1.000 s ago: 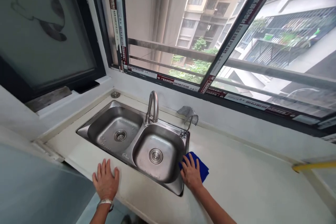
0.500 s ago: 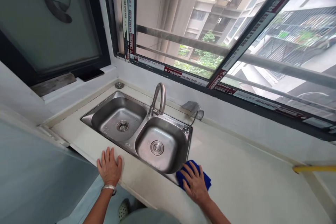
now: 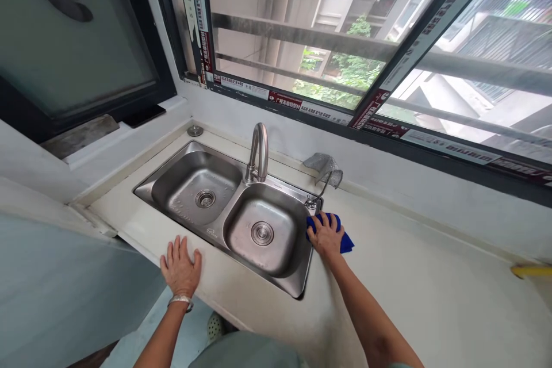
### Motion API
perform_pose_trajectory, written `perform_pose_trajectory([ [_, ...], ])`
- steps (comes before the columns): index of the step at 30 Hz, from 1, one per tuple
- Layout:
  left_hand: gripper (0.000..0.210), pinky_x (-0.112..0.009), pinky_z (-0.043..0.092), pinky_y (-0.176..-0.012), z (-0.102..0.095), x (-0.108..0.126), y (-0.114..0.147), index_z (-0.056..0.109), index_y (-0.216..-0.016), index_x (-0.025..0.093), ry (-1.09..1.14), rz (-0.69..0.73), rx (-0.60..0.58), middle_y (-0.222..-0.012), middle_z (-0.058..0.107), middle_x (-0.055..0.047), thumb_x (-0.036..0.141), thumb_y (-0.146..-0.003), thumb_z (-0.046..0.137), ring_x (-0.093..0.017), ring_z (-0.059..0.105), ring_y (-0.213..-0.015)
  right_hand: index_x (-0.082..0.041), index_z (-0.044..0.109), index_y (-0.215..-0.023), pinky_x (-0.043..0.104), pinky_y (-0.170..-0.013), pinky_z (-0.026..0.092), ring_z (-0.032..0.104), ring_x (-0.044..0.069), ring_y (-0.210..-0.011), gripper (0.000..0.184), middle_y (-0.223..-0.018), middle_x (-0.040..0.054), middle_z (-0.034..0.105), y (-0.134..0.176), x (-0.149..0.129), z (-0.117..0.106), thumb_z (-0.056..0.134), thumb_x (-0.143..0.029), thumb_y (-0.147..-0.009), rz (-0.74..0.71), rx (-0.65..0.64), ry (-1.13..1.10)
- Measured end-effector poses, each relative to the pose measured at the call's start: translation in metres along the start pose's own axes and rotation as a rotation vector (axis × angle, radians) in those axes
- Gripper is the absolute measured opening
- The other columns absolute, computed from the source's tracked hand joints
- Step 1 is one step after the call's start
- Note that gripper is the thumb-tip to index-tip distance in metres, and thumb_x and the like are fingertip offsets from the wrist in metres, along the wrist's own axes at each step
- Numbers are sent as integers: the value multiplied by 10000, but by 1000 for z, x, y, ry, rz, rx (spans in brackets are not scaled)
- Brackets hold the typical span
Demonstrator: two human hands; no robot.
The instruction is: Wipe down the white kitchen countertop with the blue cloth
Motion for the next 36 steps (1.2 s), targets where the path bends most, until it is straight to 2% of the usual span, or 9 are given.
perform_pose_trajectory([
  [4, 552, -538, 170, -1216, 1, -1, 1, 484, -1415, 118, -3, 12, 15, -1525, 483, -138, 393, -959, 338, -299, 335, -1458, -292, 649, -1221, 584, -1120, 240, 259, 318, -1437, 406, -1496, 38, 487, 30, -10, -8, 358, -398, -958, -95, 18, -14],
  [12, 555, -550, 151, -1218, 5, -5, 3, 492, -1409, 111, 70, 14, 39, -1522, 483, -152, 399, -960, 339, -307, 324, -1464, -303, 685, -1046, 578, -1169, 194, 310, 303, -1439, 271, -1360, 3, 608, 145, -48, -20, 441, -329, -930, -312, 19, -140],
  [15, 550, -554, 156, -1217, 5, -6, 4, 498, -1405, 101, 91, 25, 41, -1517, 488, -155, 385, -958, 347, -314, 331, -1459, -311, 682, -1049, 590, -1144, 232, 354, 317, -1416, 261, -1319, 3, 634, 183, -55, -17, 464, -294, -906, -344, 88, -159],
  [18, 539, -553, 157, -1218, 5, -7, 5, 505, -1402, 110, 104, 28, 36, -1518, 488, -150, 373, -952, 368, -315, 333, -1457, -310, 673, -1099, 577, -1086, 303, 400, 328, -1383, 285, -1301, 21, 647, 207, -54, -15, 469, -289, -901, -311, 172, -172],
  [21, 527, -552, 153, -1221, 4, -8, 6, 513, -1397, 123, 108, 19, 37, -1526, 483, -132, 369, -952, 376, -312, 328, -1461, -301, 664, -1121, 558, -1047, 340, 440, 326, -1352, 294, -1274, 37, 662, 214, -62, -18, 458, -292, -911, -266, 192, -208],
  [24, 525, -559, 152, -1222, 3, -8, 7, 510, -1400, 120, 108, 21, 32, -1529, 480, -129, 364, -958, 367, -312, 321, -1465, -312, 630, -1206, 544, -1044, 344, 523, 312, -1267, 342, -1247, 48, 673, 212, -88, -19, 450, -286, -916, -273, 154, -260],
  [28, 521, -568, 155, -1221, 4, -9, 7, 496, -1414, 119, 121, 18, 10, -1534, 472, -133, 334, -960, 358, -310, 316, -1467, -292, 561, -1306, 490, -992, 387, 595, 273, -1138, 397, -1245, 76, 666, 197, -138, -15, 424, -285, -933, -325, 79, -319],
  [36, 503, -546, 169, -1223, 8, -14, 7, 492, -1427, 164, 138, -9, -37, -1536, 475, -108, 264, -960, 335, -276, 313, -1473, -214, 474, -1404, 493, -963, 393, 553, 298, -1158, 474, -1362, 125, 596, 159, -250, -15, 426, -282, -937, -471, -9, -322],
])
Point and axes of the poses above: each hand's wrist, its own y-axis away from the middle knuckle, its own z-axis out of the palm, x = y × z, the point moved 8 cm from there along -y, towards the middle knuckle
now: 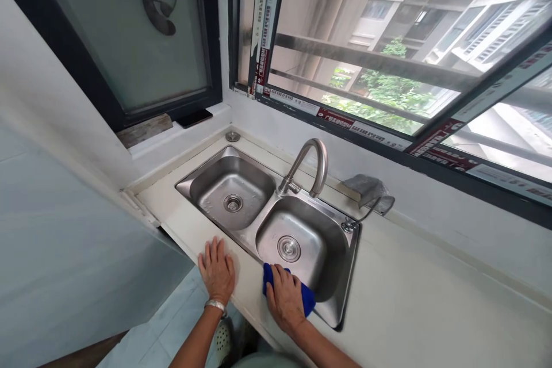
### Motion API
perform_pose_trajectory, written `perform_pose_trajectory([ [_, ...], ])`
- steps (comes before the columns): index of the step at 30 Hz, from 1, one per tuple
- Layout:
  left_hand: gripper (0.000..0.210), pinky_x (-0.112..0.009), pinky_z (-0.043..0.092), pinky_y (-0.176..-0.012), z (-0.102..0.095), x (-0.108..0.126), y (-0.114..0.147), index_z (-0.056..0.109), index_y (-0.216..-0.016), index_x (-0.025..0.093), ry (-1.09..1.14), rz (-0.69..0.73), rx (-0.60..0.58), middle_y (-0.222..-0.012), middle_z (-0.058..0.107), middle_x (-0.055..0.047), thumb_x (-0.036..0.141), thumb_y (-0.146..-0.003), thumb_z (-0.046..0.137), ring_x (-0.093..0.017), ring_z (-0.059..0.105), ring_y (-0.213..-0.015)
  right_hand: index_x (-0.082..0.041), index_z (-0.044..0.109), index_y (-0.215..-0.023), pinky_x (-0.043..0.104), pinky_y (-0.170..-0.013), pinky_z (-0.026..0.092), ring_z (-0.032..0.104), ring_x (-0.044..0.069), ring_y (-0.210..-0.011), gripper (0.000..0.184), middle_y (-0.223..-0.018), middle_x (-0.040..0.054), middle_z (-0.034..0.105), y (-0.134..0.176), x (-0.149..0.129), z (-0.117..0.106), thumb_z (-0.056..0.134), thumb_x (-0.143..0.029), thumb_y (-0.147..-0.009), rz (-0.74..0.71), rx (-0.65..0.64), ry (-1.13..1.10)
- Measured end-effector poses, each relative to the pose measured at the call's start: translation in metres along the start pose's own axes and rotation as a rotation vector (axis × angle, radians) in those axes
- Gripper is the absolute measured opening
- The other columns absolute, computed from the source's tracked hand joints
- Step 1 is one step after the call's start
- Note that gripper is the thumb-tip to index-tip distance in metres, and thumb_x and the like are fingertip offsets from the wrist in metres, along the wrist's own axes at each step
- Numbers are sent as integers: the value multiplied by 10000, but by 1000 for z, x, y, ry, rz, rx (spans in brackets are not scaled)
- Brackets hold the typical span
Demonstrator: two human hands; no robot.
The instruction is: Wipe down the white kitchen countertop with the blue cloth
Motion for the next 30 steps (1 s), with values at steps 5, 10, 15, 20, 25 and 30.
perform_pose_trajectory([
  [5, 510, -529, 157, -1232, 1, -1, 0, 465, -1447, 169, -5, -14, -33, -1548, 460, -99, 224, -965, 310, -258, 303, -1484, -199, 408, -1466, 496, -1041, 345, 477, 286, -1277, 503, -1467, 109, 518, -57, -45, 14, 374, -313, -978, -108, -103, -85],
  [10, 499, -529, 187, -1220, 3, -2, 1, 477, -1441, 189, -47, -8, -31, -1538, 476, -89, 198, -965, 328, -265, 315, -1479, -169, 444, -1440, 530, -1114, 249, 405, 262, -1355, 484, -1476, 123, 510, -118, -75, 36, 285, -323, -1010, -160, -253, -230],
  [15, 506, -509, 210, -1218, 4, -4, 3, 459, -1451, 224, -102, 5, 14, -1535, 485, -56, 169, -963, 338, -240, 330, -1470, -280, 547, -1359, 501, -1156, 214, 453, 207, -1315, 447, -1419, 41, 579, -165, -86, 54, 266, -386, -1028, -171, -293, -296],
  [20, 495, -509, 224, -1216, 4, -6, 1, 497, -1425, 227, -122, -1, 23, -1524, 498, -56, 172, -959, 341, -241, 357, -1456, -324, 527, -1390, 583, -1203, 88, 316, 251, -1437, 466, -1476, 2, 527, -163, -83, 57, 264, -436, -1023, -129, -298, -304],
  [25, 508, -513, 238, -1213, 4, -8, 0, 485, -1434, 248, -109, -26, 13, -1524, 498, -50, 177, -957, 326, -236, 358, -1459, -268, 420, -1483, 515, -1201, 216, 284, 242, -1459, 534, -1526, 25, 467, -127, -74, 46, 248, -454, -1013, -125, -311, -307],
  [30, 495, -524, 231, -1220, 5, -11, 0, 512, -1415, 221, -69, -30, 49, -1513, 510, -67, 215, -970, 295, -238, 359, -1460, -280, 371, -1511, 478, -1091, 406, 357, 263, -1422, 556, -1543, 36, 443, -87, -50, 27, 279, -462, -995, -94, -312, -291],
])
Point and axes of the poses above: each hand's wrist, its own y-axis away from the middle knuckle, its own z-axis out of the palm, x = y × z, the point moved 8 cm from there along -y, towards the middle knuckle
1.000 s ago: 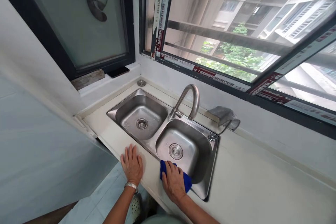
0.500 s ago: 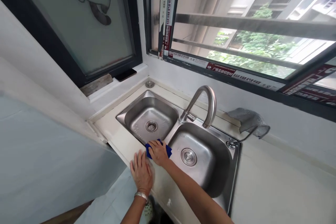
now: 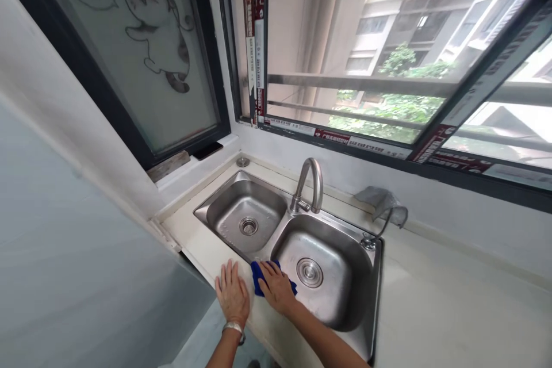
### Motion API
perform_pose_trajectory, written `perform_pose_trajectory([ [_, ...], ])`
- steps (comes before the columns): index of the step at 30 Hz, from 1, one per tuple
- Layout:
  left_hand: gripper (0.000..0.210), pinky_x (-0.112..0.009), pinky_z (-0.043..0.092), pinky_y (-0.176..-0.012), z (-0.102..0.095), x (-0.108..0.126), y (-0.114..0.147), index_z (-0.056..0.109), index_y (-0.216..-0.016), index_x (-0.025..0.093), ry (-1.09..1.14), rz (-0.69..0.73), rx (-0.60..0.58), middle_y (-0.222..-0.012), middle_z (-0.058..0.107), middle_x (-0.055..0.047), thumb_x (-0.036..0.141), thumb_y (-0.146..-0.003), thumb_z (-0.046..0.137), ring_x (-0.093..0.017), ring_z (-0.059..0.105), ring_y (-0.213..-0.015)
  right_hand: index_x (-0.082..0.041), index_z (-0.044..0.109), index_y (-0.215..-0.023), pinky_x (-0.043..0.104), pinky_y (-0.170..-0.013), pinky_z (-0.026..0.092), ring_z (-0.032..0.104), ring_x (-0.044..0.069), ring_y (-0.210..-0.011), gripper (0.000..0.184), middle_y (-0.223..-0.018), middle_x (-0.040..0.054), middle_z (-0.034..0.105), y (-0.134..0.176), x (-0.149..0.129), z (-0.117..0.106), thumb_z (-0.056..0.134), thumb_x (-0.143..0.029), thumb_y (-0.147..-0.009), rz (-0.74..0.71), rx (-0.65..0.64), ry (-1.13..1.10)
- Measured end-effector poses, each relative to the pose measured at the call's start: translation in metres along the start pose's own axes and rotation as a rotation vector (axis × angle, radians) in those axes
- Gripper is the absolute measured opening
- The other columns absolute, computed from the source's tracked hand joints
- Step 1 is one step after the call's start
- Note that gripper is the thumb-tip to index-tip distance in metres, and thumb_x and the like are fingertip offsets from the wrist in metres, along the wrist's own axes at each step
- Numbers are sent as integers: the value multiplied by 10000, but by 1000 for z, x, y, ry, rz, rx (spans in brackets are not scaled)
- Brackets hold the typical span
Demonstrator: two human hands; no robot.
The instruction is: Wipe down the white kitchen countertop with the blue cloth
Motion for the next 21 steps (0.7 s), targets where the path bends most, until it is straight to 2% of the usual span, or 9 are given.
perform_pose_trajectory([
  [4, 485, -534, 226, -1229, 1, -4, 0, 550, -1383, 212, 103, -6, -2, -1498, 527, -74, 280, -979, 291, -247, 360, -1462, -301, 404, -1496, 463, -1077, 432, 419, 270, -1383, 542, -1526, 35, 466, 46, 29, -6, 320, -452, -982, 33, 19, 18],
  [8, 500, -441, 300, -1217, -9, -30, -13, 623, -1297, 174, 239, -113, 8, -1455, 570, -99, 278, -974, 256, -211, 410, -1432, -339, 448, -1467, 427, -1062, 459, 454, 250, -1366, 523, -1492, 12, 507, 92, 71, -4, 330, -485, -979, 73, 71, 11],
  [11, 541, -497, 270, -1222, -23, -57, -28, 502, -1395, 67, 218, -249, 85, -1554, 407, -217, 297, -970, 258, -275, 269, -1504, -351, 507, -1423, 439, -1040, 483, 487, 253, -1342, 502, -1454, 0, 548, 110, 90, 0, 313, -486, -981, 129, 103, 16],
  [13, 589, -555, 260, -1210, -25, -67, -36, 385, -1453, 1, 202, -336, 109, -1580, 283, -308, 317, -964, 295, -344, 203, -1519, -335, 541, -1398, 471, -1040, 482, 495, 269, -1335, 500, -1430, 9, 571, 106, 89, 2, 297, -469, -983, 172, 118, 19],
  [15, 608, -581, 282, -1188, -20, -68, -41, 365, -1458, -12, 195, -402, 103, -1579, 218, -353, 326, -954, 343, -401, 205, -1507, -312, 537, -1405, 494, -1062, 462, 476, 276, -1353, 511, -1440, 18, 561, 91, 73, 3, 276, -455, -990, 167, 114, 2],
  [19, 586, -653, 364, -1100, -8, -58, -39, 426, -1455, 90, 175, -491, 81, -1611, 100, -336, 383, -950, 375, -492, 220, -1474, -322, 439, -1474, 527, -1167, 339, 341, 260, -1451, 527, -1531, -2, 452, 39, 32, 7, 257, -468, -1001, 42, 27, -105],
  [21, 597, -664, 419, -1039, -5, -57, -37, 406, -1476, 142, 159, -539, 57, -1618, 83, -324, 427, -952, 366, -507, 252, -1455, -343, 407, -1488, 556, -1205, 260, 251, 255, -1492, 528, -1557, -20, 412, 13, 25, 12, 252, -488, -1005, 9, -54, -184],
])
Point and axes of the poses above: each hand's wrist, its own y-axis away from the middle knuckle, its own z-axis out of the palm, x = y × z, the point moved 8 cm from there along -y, towards the middle knuckle
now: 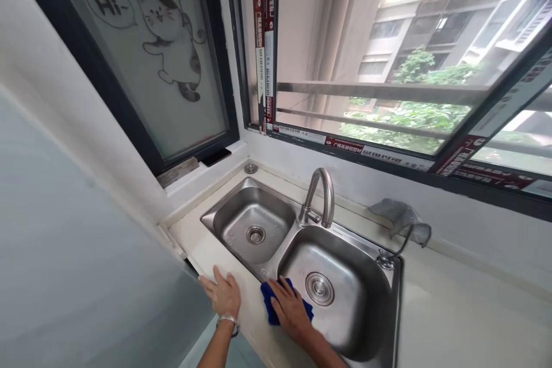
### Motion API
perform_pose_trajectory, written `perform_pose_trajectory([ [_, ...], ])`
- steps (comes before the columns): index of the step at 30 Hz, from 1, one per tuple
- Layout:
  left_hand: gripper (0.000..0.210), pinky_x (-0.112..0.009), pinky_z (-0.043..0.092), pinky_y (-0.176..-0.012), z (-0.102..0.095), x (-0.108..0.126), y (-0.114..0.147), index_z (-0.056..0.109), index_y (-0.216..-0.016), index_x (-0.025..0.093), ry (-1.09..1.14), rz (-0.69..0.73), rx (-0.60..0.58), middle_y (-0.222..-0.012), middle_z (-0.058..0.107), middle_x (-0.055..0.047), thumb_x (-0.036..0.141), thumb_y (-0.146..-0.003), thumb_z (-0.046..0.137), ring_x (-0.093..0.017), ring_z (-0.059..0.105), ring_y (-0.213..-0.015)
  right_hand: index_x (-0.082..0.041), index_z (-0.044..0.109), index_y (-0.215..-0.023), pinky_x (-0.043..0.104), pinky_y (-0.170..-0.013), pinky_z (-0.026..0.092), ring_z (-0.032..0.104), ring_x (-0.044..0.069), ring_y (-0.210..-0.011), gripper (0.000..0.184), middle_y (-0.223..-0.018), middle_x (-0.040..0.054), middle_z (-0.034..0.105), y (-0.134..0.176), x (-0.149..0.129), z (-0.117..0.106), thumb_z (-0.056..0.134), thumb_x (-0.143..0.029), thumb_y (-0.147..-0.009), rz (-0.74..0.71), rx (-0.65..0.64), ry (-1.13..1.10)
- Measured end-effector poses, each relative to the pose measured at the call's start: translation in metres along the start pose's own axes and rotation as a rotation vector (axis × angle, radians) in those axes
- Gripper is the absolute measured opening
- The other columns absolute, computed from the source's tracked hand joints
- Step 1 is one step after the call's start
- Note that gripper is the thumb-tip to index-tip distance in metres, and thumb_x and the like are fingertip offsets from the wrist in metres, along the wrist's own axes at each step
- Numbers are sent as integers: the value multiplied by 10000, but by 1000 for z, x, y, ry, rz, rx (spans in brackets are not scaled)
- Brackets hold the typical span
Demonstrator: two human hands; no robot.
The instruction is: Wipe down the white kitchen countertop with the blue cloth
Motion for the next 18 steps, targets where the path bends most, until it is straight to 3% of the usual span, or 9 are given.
perform_pose_trajectory([
  [4, 609, -657, 438, -1020, 0, -1, -1, 395, -1486, 181, -60, -41, -25, -1614, 115, -312, 465, -947, 373, -503, 292, -1437, -382, 432, -1464, 649, -1194, 211, 123, 289, -1524, 502, -1605, -44, 323, -39, 19, 10, 256, -503, -1010, 42, -105, -139],
  [10, 639, -652, 407, -1042, 3, 1, -4, 364, -1499, 160, -110, -18, -47, -1597, 94, -340, 493, -955, 329, -539, 305, -1414, -301, 405, -1491, 544, -1247, 184, 206, 234, -1502, 511, -1599, 15, 342, -68, 35, 3, 256, -441, -1023, -109, 74, -18],
  [15, 649, -669, 415, -1015, 2, 3, -2, 337, -1512, 180, -127, -41, -85, -1597, 90, -338, 512, -954, 319, -553, 335, -1391, -346, 392, -1495, 448, -1159, 385, 326, 248, -1432, 501, -1608, -23, 314, -102, 64, -24, 270, -437, -1018, 99, 146, 128],
  [18, 665, -688, 394, -1026, 1, 5, -2, 320, -1518, 163, -138, -54, -121, -1596, 54, -348, 519, -957, 290, -572, 305, -1397, -342, 372, -1506, 471, -1083, 448, 425, 273, -1351, 514, -1616, 1, 295, -129, 89, -50, 237, -425, -1018, 194, 185, 165],
])
Point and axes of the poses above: each hand's wrist, its own y-axis away from the middle knuckle, its own z-axis out of the palm, x = y × z, the point moved 8 cm from there along -y, towards the middle knuckle
